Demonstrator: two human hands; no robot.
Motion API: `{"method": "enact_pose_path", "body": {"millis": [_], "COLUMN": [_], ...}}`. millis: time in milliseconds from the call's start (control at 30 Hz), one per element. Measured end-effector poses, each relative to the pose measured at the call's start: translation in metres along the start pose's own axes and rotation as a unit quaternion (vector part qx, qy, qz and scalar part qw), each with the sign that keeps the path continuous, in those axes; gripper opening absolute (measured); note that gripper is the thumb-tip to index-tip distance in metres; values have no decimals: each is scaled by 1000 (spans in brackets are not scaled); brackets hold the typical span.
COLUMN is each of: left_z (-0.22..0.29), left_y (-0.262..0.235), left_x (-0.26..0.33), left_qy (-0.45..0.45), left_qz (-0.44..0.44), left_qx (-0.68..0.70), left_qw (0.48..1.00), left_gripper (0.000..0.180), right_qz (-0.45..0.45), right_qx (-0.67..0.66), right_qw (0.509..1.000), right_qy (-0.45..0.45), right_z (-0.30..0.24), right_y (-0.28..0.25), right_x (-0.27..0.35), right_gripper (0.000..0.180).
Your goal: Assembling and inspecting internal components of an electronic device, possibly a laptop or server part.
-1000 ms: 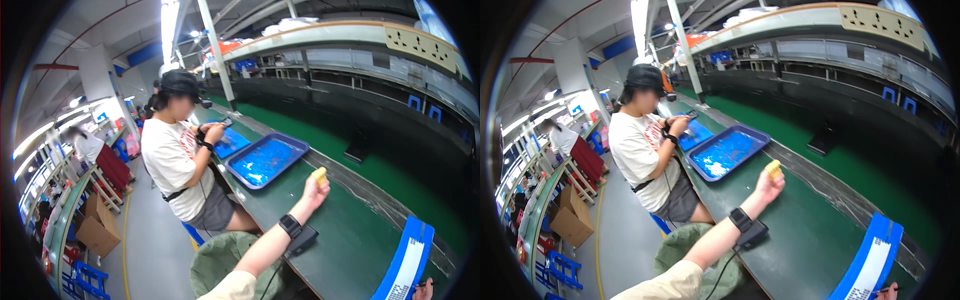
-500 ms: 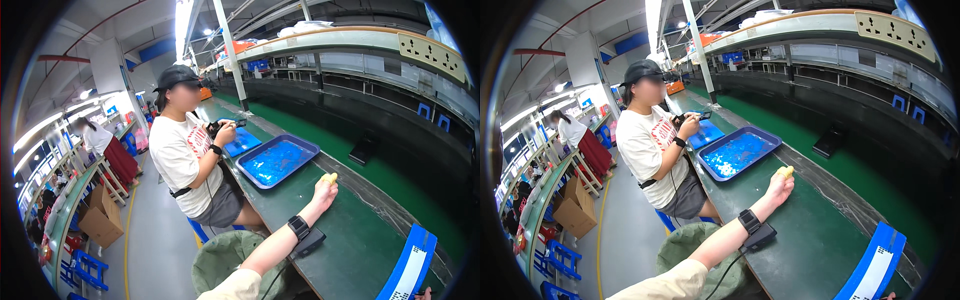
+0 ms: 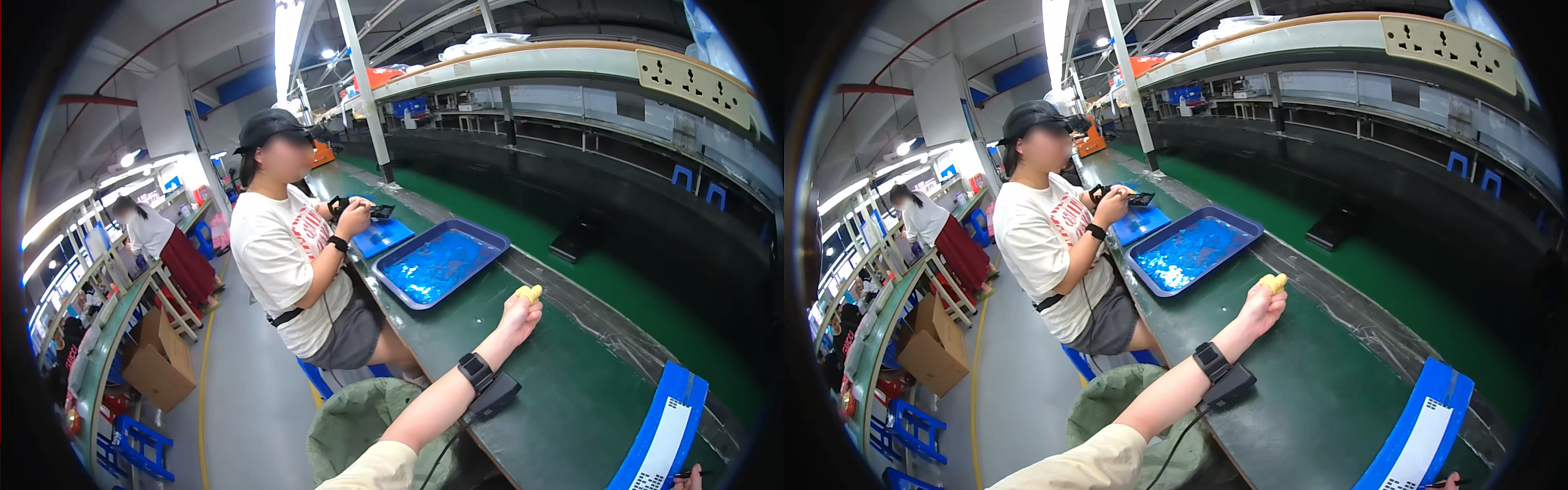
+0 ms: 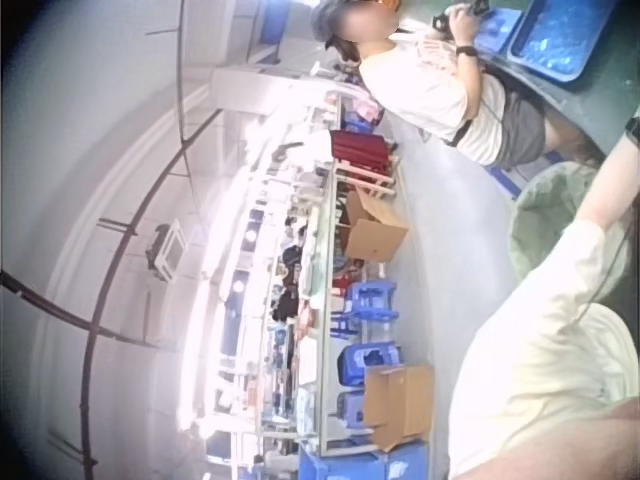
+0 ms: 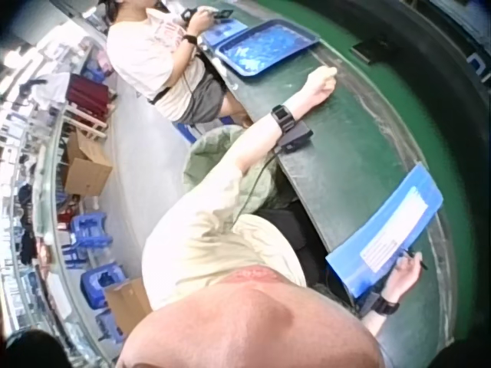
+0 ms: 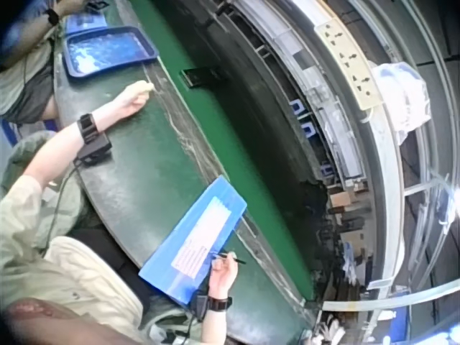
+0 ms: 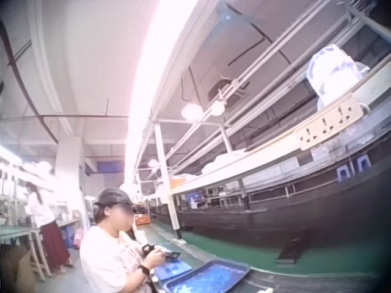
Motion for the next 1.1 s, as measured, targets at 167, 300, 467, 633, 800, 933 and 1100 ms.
{"method": "enact_pose_path", "body": {"millis": [167, 300, 467, 633, 800, 933, 1100], "left_z": [-4, 1, 0, 3, -8, -7, -5], "left_y": [14, 13, 15, 9, 21, 26, 31], "left_x": [0, 2, 0, 6, 3, 6, 7], "left_qy": [-15, -27, -36, -16, -54, -53, -85], "left_qz": [-50, -52, -99, -73, -99, -86, -141], "left_qx": [-12, -24, -21, -64, -28, -37, -45], "left_qw": [999, 998, 994, 995, 993, 994, 985], "left_gripper": [4, 10, 13, 18, 34, 36, 38], "right_qz": [-27, -30, -16, -6, -22, 33, 1], "right_qx": [-22, -42, -48, -51, -58, -46, -45], "right_qw": [999, 998, 998, 998, 998, 998, 999], "right_qy": [-2, 17, 32, 48, 24, 11, 3], "right_z": [-4, 5, 0, 7, 0, 20, 17], "right_y": [4, 4, 7, 5, 1, -26, -11], "right_x": [0, -2, 4, 1, 1, -18, -21], "right_gripper": [14, 15, 15, 18, 17, 5, 7]}}
Point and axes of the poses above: each hand's wrist, its own x-axis away from the middle knuckle, its own y-axis out of the palm, z = x × y, the point moved 8 cm from there along -x, towards the middle knuckle, and after that the axes turned 14 degrees about x, right-handed, at the moved point
